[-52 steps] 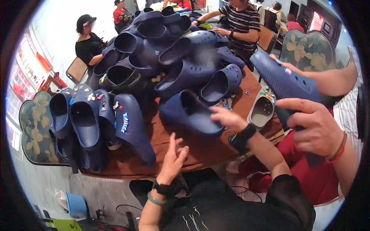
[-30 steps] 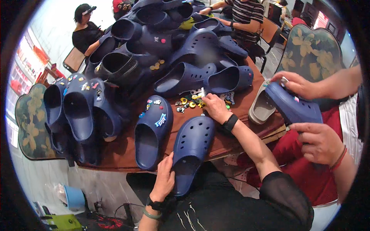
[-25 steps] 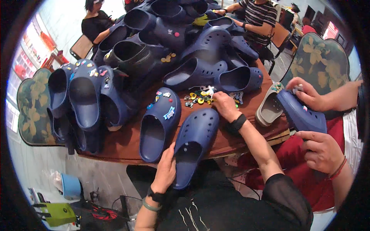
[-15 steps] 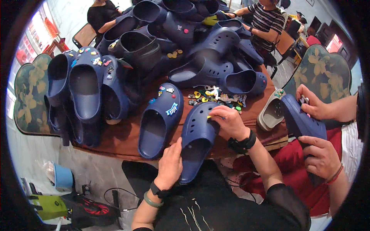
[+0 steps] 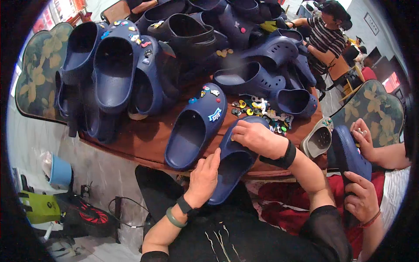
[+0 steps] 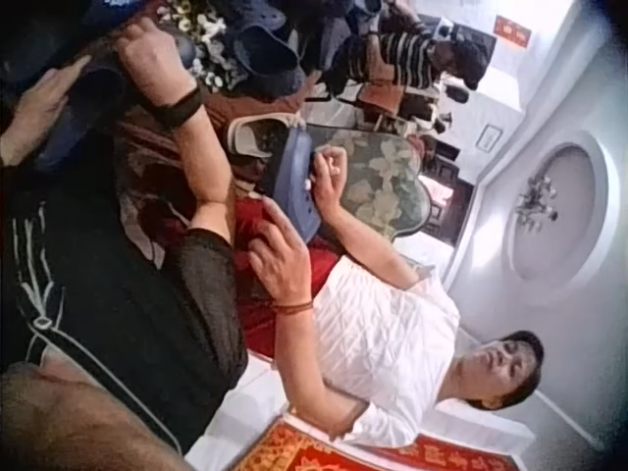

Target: Manually applying decorative charms to the holes of clogs.

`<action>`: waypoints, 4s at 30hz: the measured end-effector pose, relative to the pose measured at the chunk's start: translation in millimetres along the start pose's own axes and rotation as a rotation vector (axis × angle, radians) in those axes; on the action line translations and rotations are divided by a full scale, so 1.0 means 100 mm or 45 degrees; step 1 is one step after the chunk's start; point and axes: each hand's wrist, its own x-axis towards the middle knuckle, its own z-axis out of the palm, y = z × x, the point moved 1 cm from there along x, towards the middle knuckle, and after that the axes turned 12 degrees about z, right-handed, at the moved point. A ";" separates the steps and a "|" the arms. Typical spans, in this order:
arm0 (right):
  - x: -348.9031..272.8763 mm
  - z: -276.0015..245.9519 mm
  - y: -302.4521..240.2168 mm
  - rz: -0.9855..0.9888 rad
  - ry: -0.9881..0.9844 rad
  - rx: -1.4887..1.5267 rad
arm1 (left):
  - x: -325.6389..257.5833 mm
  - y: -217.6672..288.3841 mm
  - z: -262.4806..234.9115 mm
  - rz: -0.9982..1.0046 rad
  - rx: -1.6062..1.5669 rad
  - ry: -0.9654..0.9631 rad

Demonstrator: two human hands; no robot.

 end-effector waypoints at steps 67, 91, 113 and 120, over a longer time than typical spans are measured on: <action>0.81 -0.07 0.13 0.162 -1.094 0.211 | -0.11 -0.06 0.07 -0.002 0.160 0.010; 0.44 0.00 0.29 -0.014 -0.735 0.496 | -0.13 -0.09 -0.04 0.091 0.016 -0.050; -1.01 0.80 0.42 0.965 0.595 0.353 | -0.02 0.04 -0.17 -0.089 0.124 -0.240; -0.94 0.80 0.51 0.802 0.632 0.507 | 0.04 0.01 -0.07 -0.174 0.124 -0.319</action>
